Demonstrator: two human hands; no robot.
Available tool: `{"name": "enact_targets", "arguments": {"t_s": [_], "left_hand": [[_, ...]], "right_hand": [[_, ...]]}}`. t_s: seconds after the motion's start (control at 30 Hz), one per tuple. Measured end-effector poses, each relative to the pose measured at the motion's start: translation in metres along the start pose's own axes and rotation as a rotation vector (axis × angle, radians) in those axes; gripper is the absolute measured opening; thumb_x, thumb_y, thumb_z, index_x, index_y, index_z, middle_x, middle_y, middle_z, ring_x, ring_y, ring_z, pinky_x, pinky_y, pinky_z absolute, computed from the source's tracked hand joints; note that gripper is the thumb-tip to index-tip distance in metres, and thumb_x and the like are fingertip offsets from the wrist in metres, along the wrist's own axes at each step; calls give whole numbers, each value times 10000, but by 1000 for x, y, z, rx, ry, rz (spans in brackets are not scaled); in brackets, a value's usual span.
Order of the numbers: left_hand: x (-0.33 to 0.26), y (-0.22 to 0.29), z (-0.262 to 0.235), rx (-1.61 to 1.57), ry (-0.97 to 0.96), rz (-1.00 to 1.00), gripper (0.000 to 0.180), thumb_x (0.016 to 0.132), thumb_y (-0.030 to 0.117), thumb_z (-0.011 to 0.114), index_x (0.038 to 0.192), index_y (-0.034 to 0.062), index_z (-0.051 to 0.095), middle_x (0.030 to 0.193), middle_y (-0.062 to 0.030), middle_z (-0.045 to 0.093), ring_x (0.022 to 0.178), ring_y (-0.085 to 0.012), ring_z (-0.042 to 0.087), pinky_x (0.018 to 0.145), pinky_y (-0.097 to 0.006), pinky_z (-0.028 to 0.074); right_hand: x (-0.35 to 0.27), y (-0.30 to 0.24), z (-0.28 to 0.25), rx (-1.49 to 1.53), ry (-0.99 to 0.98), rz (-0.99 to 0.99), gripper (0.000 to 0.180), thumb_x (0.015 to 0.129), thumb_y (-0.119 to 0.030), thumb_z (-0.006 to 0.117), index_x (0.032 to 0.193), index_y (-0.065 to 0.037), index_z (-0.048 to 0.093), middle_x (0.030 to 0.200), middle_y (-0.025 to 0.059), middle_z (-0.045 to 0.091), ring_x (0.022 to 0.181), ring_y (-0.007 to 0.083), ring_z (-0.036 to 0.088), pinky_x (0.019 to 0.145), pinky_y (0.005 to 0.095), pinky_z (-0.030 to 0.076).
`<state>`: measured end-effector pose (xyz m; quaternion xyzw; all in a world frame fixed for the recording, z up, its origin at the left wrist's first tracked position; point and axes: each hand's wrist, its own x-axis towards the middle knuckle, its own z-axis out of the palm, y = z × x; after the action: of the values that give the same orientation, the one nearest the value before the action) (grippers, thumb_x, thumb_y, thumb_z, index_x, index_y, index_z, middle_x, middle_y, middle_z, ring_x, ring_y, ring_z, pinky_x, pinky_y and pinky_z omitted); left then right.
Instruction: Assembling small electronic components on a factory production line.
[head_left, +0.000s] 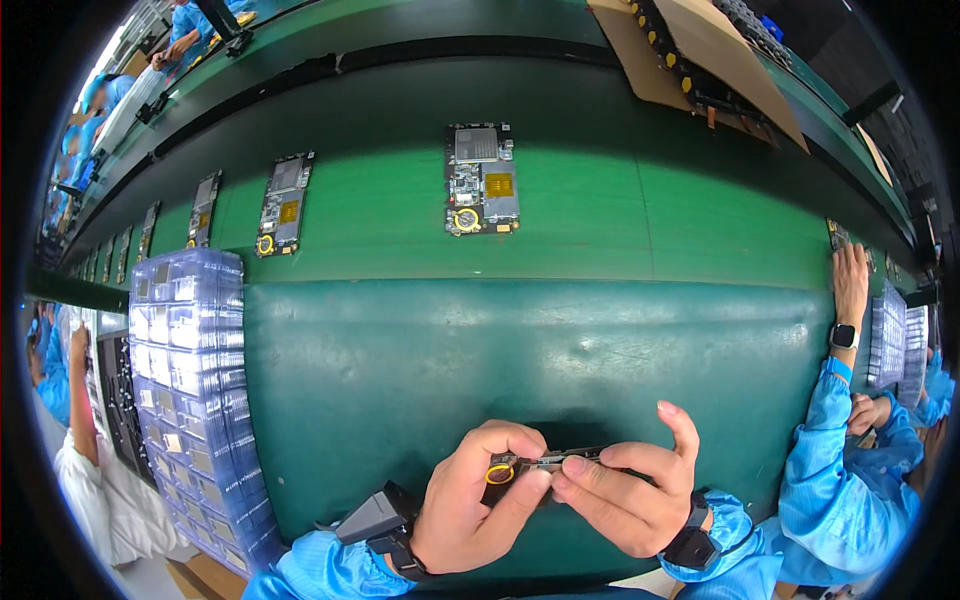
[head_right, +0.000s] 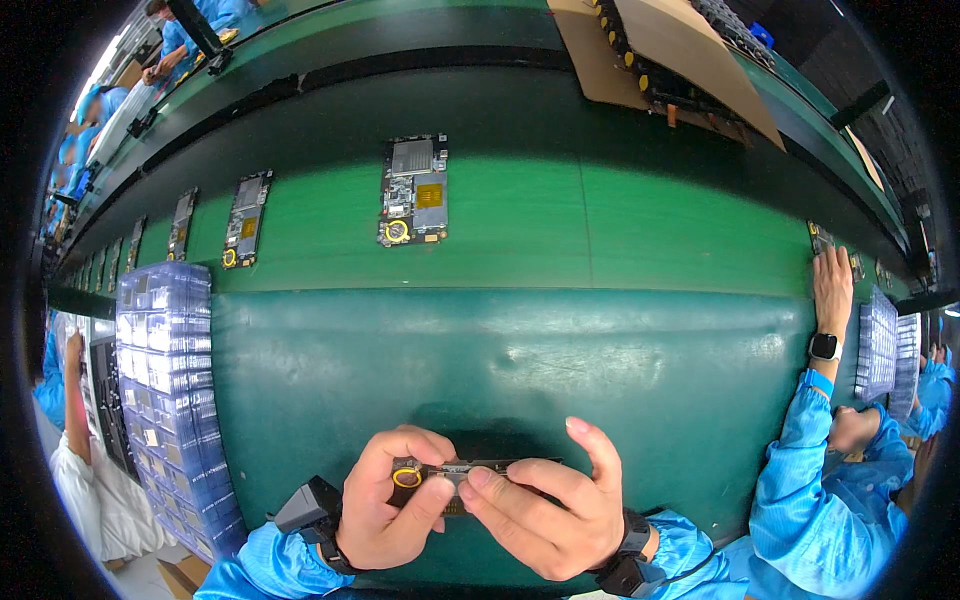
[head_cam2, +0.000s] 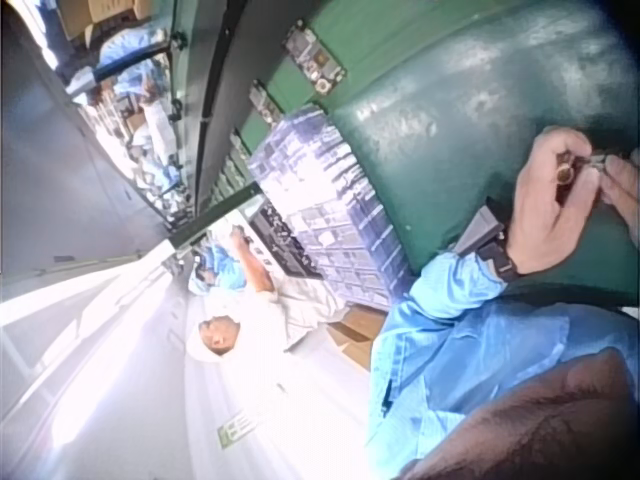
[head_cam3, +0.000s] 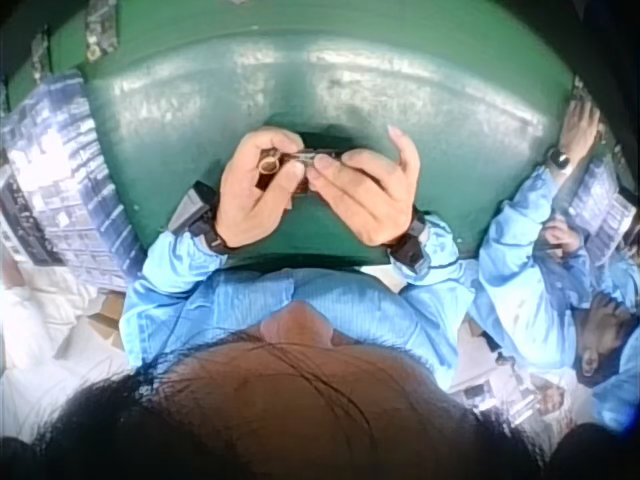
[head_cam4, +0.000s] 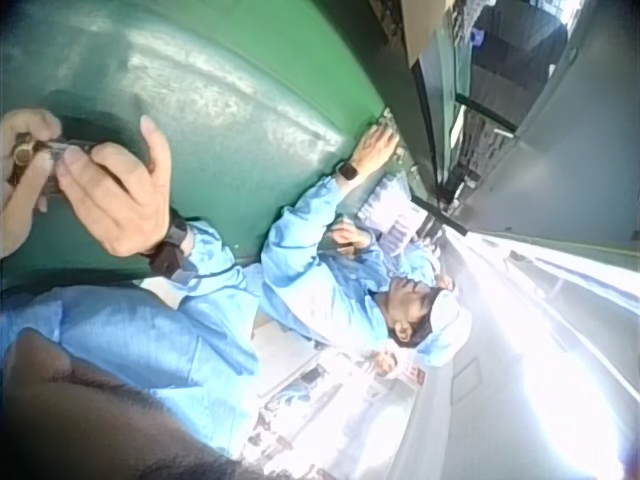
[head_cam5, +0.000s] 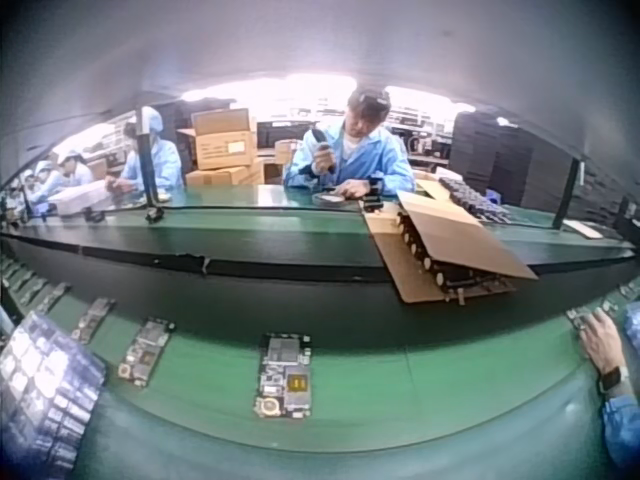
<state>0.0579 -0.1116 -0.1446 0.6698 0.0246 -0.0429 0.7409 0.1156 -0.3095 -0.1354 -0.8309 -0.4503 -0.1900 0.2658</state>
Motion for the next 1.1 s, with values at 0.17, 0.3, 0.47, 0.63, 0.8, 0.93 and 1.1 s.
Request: {"name": "enact_targets", "arguments": {"t_s": [0.17, 0.3, 0.47, 0.63, 0.8, 0.93, 1.1], "left_hand": [[0, -1, 1, 35, 55, 55, 237, 981, -16, 620, 1162, 29, 474, 1094, -124, 614, 744, -62, 600, 569, -212, 519], [0, 0, 4, 82, 97, 131, 211, 967, -35, 639, 1111, 29, 499, 1044, -126, 643, 729, -61, 581, 624, -220, 490], [-1, 0, 2, 63, 111, 109, 217, 959, -42, 648, 1107, 25, 505, 1026, -141, 665, 746, -71, 592, 647, -234, 499], [2, 3, 1, 195, 58, 190, 216, 966, -14, 658, 1126, 24, 517, 990, -120, 689, 783, -92, 631, 680, -256, 527], [4, 4, -2, 174, 24, 38, 227, 1002, 64, 640, 1194, 23, 525, 992, -82, 679, 718, -80, 623, 595, -239, 516], [8, 13, -3, -49, -6, -306, 257, 1031, 130, 610, 1244, 24, 515, 1034, -71, 655, 668, -78, 614, 483, -225, 491], [9, 14, -5, -155, 39, -417, 256, 1031, 115, 603, 1258, 26, 526, 1011, -64, 652, 622, -81, 611, 487, -240, 496]], "right_hand": [[2, -3, 2, 9, 12, 4, 188, 722, -173, 813, 909, -160, 802, 1038, -73, 726, 898, 135, 608, 1104, 594, 382], [4, 1, -3, 91, -24, 26, 217, 740, -177, 831, 954, -158, 803, 1047, -53, 725, 941, 162, 609, 1067, 566, 435], [12, 5, 0, 425, -23, 331, 345, 764, -111, 863, 1093, -59, 771, 1024, 68, 736, 936, 233, 655, 925, 390, 555], [6, 11, -1, 971, -171, 688, 222, 869, -29, 786, 1085, 5, 744, 857, 117, 750, 695, 189, 705, 673, 272, 562], [7, 10, -8, 909, -285, 764, 202, 886, -40, 785, 1081, 0, 752, 926, 100, 770, 772, 138, 713, 684, 259, 562], [4, 14, -2, 1201, -294, 941, 245, 927, -49, 752, 1164, 9, 729, 939, 42, 759, 778, 62, 666, 658, 237, 551], [5, 15, -1, 1321, -379, 1007, 315, 925, -37, 746, 1232, 8, 695, 975, 51, 746, 781, 63, 670, 657, 229, 554]]}}
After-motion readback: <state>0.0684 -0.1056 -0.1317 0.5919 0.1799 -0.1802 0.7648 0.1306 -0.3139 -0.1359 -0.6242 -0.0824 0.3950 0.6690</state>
